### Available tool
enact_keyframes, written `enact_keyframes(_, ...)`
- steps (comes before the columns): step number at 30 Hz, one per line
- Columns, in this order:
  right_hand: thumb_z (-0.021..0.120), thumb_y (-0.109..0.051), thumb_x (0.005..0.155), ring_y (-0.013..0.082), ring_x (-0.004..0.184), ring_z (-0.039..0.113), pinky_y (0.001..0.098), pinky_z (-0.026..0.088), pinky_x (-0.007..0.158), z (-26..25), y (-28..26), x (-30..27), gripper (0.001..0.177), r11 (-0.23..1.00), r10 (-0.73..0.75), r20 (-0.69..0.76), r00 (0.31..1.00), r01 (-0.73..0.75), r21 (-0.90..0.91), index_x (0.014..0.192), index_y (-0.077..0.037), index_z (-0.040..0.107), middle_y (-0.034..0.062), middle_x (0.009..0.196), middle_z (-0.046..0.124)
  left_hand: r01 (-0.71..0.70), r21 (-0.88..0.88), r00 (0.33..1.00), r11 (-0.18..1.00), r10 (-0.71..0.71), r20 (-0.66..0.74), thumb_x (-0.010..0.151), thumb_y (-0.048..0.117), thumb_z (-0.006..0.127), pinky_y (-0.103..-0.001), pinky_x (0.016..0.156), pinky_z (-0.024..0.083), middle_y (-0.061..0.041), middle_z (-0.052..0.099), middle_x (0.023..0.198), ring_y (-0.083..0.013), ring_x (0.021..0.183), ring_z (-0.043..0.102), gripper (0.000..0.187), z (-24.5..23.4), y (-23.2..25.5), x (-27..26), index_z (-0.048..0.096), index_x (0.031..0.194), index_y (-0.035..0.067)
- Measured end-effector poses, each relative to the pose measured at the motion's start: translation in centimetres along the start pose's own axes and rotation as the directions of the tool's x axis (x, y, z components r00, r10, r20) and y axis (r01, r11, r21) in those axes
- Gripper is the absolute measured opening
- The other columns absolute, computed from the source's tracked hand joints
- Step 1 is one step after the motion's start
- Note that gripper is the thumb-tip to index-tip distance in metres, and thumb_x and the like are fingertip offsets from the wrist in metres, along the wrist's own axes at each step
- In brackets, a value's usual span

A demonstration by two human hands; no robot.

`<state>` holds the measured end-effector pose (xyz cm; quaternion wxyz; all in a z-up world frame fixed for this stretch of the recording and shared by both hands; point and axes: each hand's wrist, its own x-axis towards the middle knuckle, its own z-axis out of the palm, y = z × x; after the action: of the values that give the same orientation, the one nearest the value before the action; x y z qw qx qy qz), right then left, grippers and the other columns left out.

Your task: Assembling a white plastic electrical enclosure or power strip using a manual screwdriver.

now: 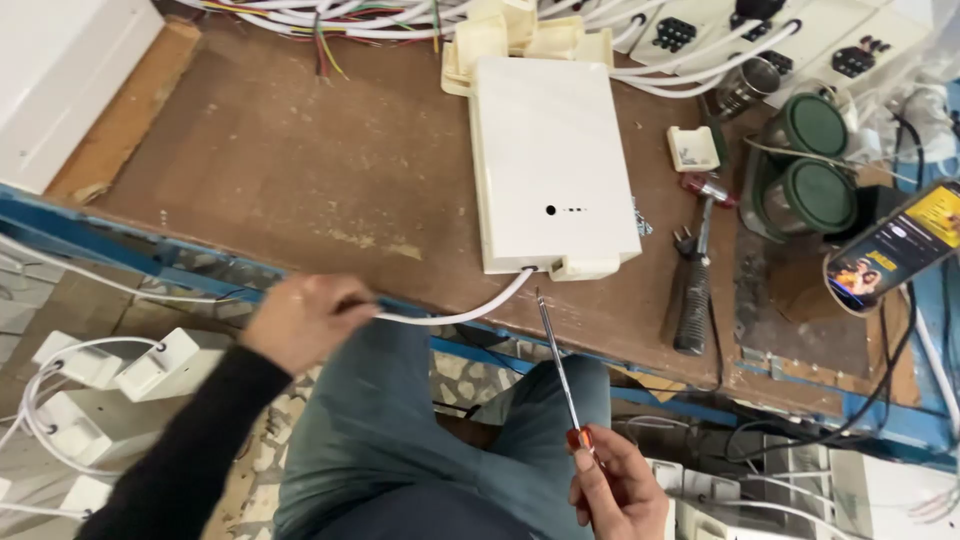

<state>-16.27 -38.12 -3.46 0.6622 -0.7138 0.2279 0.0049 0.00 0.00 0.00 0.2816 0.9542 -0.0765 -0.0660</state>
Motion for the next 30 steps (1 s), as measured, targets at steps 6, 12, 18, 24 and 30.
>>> enact_keyframes(6,0.067,-0.007,0.091,0.0154,0.047,0.055,0.0278,0.037,0.039,0.4,-1.3,-0.1,0.034,0.969,0.039,-0.079,0.996,-0.018,0.247,0.122,0.006,0.067,0.0181,0.092,0.075,0.123,0.269,0.991,0.955,-0.106,-0.076,0.086,0.033,0.070,-0.051,0.079,0.057,-0.014,0.075,0.089,-0.0368,0.090,0.071,0.018,-0.1,-5.5,-1.4,0.078,0.093,0.018)
enact_keyframes(12,0.067,-0.009,0.092,0.0145,0.050,0.055,0.0277,0.037,0.040,0.1,-1.1,0.7,0.035,0.963,-0.024,-0.088,0.996,0.046,0.267,0.123,0.007,0.066,0.0172,0.094,0.074,0.170,0.310,0.984,0.936,-0.180,0.005,0.085,0.028,0.068,-0.051,0.082,0.057,-0.014,0.075,0.096,-0.0365,0.094,0.071,0.017,1.9,-8.2,-0.9,0.079,0.097,0.021)
enact_keyframes(18,0.067,-0.009,0.088,0.0155,0.049,0.057,0.0283,0.038,0.038,-0.1,-0.7,1.1,0.037,0.962,0.039,-0.080,0.996,-0.015,0.273,0.123,0.004,0.066,0.0166,0.093,0.075,0.288,0.346,0.948,0.893,-0.318,0.031,0.078,0.038,0.075,-0.047,0.088,0.059,-0.009,0.077,0.098,-0.0333,0.097,0.073,0.019,1.2,-6.9,-0.6,0.083,0.091,0.026)
enact_keyframes(24,0.067,-0.007,0.090,0.0152,0.047,0.055,0.0281,0.037,0.038,-1.2,0.4,2.0,0.036,0.940,-0.047,-0.096,0.994,0.076,0.333,0.123,0.006,0.065,0.0176,0.093,0.073,0.257,0.490,0.919,0.833,-0.368,0.143,0.077,0.050,0.077,-0.042,0.092,0.060,-0.004,0.079,0.100,-0.0271,0.101,0.075,0.030,0.0,-6.2,0.2,0.083,0.092,0.025)
enact_keyframes(30,0.066,-0.008,0.091,0.0150,0.047,0.053,0.0277,0.036,0.040,-1.4,-1.4,3.1,0.036,0.933,-0.040,-0.148,0.988,0.090,0.349,0.123,0.008,0.065,0.0187,0.094,0.074,0.138,0.093,0.979,0.986,-0.150,0.139,0.081,0.043,0.073,-0.037,0.077,0.062,-0.006,0.081,0.088,-0.0235,0.083,0.079,0.033,-2.1,-1.3,1.9,0.079,0.098,0.015)
